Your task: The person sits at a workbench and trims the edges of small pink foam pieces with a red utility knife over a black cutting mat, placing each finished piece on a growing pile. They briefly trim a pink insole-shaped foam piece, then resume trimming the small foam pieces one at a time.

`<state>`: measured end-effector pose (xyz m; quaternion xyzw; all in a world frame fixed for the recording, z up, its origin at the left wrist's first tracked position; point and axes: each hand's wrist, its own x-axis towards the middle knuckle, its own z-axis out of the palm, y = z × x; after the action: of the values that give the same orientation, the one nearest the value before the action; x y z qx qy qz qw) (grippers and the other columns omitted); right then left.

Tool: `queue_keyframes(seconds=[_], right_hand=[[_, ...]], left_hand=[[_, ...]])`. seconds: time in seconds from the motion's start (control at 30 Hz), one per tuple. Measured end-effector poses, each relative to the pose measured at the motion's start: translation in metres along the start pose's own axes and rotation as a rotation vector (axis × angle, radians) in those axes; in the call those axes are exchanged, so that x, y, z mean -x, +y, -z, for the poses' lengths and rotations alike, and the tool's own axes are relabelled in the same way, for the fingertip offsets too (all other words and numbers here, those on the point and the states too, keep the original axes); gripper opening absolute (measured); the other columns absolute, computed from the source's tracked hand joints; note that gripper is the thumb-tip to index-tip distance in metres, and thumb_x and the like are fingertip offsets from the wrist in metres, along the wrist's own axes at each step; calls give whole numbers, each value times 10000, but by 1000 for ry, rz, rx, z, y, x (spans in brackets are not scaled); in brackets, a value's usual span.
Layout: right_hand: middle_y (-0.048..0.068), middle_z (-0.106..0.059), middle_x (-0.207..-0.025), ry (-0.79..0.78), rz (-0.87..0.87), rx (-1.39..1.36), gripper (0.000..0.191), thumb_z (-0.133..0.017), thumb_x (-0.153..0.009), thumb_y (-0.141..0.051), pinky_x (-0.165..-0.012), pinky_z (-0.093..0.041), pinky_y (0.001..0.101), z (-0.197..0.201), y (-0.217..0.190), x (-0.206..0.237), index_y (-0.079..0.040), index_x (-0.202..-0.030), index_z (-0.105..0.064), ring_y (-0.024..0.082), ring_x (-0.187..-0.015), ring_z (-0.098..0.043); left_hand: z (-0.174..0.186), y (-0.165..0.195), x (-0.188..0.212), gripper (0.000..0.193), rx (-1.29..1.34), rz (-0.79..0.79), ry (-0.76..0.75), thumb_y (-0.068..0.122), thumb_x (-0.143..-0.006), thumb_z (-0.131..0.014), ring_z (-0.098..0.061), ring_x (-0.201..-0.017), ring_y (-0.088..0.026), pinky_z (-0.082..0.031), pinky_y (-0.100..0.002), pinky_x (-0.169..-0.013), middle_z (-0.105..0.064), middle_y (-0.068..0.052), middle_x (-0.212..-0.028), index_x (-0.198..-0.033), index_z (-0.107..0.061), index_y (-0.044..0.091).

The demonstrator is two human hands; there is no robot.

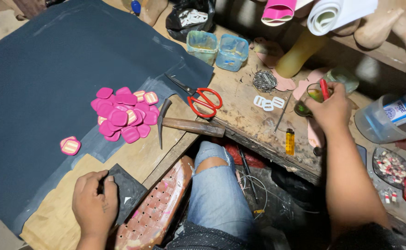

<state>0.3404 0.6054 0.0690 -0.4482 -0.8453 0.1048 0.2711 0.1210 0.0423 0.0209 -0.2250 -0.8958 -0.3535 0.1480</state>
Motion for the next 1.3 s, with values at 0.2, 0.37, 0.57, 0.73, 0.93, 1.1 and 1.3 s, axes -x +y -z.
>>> queue_keyframes(seconds=[0.2,0.37,0.57,0.73,0.93,1.1,1.3], right_hand=[[156,-712,-1126,-17,115,-192,733,-945,-755,-343,-909,-535,398,-22,-52,-5,-17,-1291,-567,289,-1009,-693],[112,-699,-1086,-140,151,-412,742,-943,-724,-351,-882,-539,355,-62,-129,-19,-35,-1261,-540,228,-980,-682],[143,-700,-1073,-112,277,-415,714,-961,-717,-352,-870,-542,389,-109,-192,-30,-37,-1213,-555,281,-966,-694],[175,-699,-1092,-84,253,-361,766,-956,-690,-371,-886,-533,428,-127,-205,-39,-20,-1221,-529,333,-998,-692],[232,-663,-1095,-31,309,-405,842,-978,-704,-392,-856,-518,441,-123,-204,-41,39,-1255,-509,372,-999,-669],[199,-718,-1011,-64,-15,-331,494,-747,-893,-386,-884,-524,437,-101,-146,-17,-51,-1231,-616,344,-953,-695],[306,-679,-1180,-185,-322,232,625,-828,-837,-423,-912,-504,516,-47,-26,-30,36,-1217,-638,448,-1085,-657]], left_hand=[[0,-1,-3,168,3,39,-6,132,-877,-696,-649,-912,-331,-519,-416,-799,-668,-144,-1022,-1003,-731,27],[-3,3,-6,160,47,62,5,139,-873,-693,-646,-903,-335,-518,-418,-792,-664,-134,-1001,-988,-726,32],[-10,2,-10,162,54,76,4,141,-855,-684,-646,-898,-340,-519,-428,-788,-667,-135,-1013,-973,-721,36],[-11,-1,-17,165,52,82,4,141,-856,-681,-647,-887,-339,-517,-430,-784,-668,-135,-1012,-976,-716,34],[-9,4,-20,164,70,82,17,145,-868,-685,-645,-885,-335,-517,-420,-779,-672,-140,-1022,-980,-729,33],[-8,4,-17,156,84,49,43,139,-877,-684,-653,-892,-329,-522,-407,-787,-672,-144,-1026,-983,-722,30],[-12,1,-17,142,43,25,44,122,-886,-680,-651,-900,-324,-519,-417,-804,-669,-135,-1011,-987,-725,33]])
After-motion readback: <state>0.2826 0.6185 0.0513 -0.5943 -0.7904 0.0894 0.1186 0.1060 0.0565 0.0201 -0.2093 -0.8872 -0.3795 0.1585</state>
